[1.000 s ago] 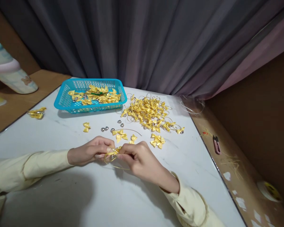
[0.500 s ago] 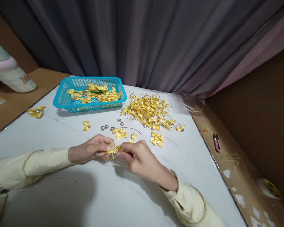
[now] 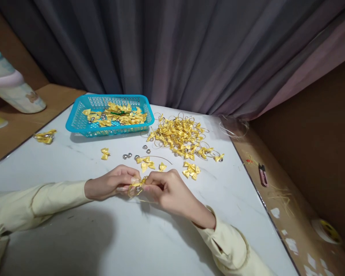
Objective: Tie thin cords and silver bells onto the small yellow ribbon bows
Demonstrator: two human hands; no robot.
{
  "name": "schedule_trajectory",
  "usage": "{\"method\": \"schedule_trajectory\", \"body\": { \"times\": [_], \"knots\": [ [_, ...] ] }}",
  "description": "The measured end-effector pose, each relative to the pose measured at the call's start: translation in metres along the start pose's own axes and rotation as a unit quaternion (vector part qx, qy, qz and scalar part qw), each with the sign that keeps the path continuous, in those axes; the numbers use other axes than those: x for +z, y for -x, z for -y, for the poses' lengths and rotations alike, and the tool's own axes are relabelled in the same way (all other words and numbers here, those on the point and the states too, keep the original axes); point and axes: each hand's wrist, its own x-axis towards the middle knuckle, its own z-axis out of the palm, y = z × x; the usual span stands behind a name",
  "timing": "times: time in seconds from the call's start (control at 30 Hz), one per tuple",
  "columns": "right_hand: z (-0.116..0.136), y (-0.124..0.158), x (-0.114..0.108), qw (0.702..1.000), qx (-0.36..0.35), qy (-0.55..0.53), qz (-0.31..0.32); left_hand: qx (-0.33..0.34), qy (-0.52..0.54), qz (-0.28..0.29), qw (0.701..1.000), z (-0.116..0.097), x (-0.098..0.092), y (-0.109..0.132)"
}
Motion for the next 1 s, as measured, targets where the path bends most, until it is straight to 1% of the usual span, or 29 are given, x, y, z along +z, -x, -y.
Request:
{"method": "schedule_trajectory", "body": {
  "times": [0.17,0.3,0.43,0.5,0.63,0.73,0.8,0.9,1.0],
  "knots": [
    [-0.007,-0.003,-0.003,0.996,0.026,-0.08,0.033,-0.005,0.031,0.007,0.999,-0.001,0.001,-0.001],
    [-0.014,-0.006,-0.005,0.984,0.042,-0.158,0.065,-0.012,0.058,0.007,0.998,0.0,0.001,-0.002],
    [-0.018,-0.009,-0.004,0.972,0.055,-0.217,0.076,0.004,0.064,0.007,0.998,0.0,0.001,-0.002],
    [-0.019,-0.009,-0.002,0.969,0.062,-0.229,0.067,0.022,0.034,-0.004,0.999,-0.001,0.001,-0.002],
    [-0.018,-0.009,0.005,0.969,0.06,-0.237,0.03,0.057,-0.098,-0.03,0.993,-0.007,0.0,-0.001],
    [-0.018,-0.008,0.007,0.977,0.038,-0.21,0.004,0.088,-0.202,-0.042,0.975,-0.013,0.002,0.001],
    [-0.018,-0.009,0.006,0.986,0.016,-0.165,-0.011,0.117,-0.266,-0.058,0.955,-0.016,0.003,0.003],
    [-0.018,-0.009,0.002,0.998,-0.015,-0.048,-0.024,0.154,-0.339,-0.081,0.925,-0.018,0.004,0.004],
    [-0.018,-0.008,-0.005,0.994,-0.053,0.083,-0.04,0.173,-0.378,-0.093,0.905,-0.019,0.005,0.004]
  ]
}}
